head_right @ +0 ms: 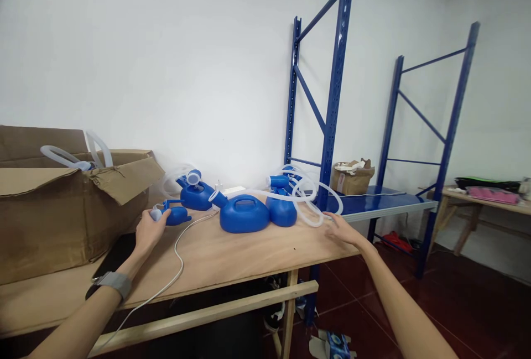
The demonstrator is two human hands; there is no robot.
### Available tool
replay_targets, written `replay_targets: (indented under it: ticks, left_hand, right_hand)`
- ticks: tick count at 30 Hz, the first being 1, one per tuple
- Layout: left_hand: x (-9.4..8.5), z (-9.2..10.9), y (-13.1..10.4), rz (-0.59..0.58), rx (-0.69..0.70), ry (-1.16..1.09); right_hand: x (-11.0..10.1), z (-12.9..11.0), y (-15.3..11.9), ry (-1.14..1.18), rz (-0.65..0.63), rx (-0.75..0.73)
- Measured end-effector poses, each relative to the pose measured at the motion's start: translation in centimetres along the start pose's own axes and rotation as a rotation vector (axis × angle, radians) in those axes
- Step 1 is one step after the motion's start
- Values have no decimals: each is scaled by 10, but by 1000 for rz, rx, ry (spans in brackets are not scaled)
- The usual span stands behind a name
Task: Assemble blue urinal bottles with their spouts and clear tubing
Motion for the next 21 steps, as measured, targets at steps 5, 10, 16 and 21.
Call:
replay_targets:
  ticks: [5, 10, 16, 21]
  left_hand:
    - [1, 0, 0, -7, 2, 14]
    - [7, -6, 5, -14, 6, 11]
    - [9, -7, 6, -12, 28, 15]
    - [7, -3, 4, -15, 25, 17]
  right_hand:
    - [9, -34, -2, 214, 58, 142]
    - [42, -107, 11, 495, -111, 241]
    - [42, -168, 42, 365, 399, 103]
    - [39, -246, 49, 216, 493, -352]
Point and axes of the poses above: each hand's wrist, its own y-axis towards the middle knuckle, its own x-axis out of the palm, z = x × y, the point moved 6 cm from there along y, towards the middle knuckle, and after that the axes turned 11 degrees about z, right-handed, at the moved point
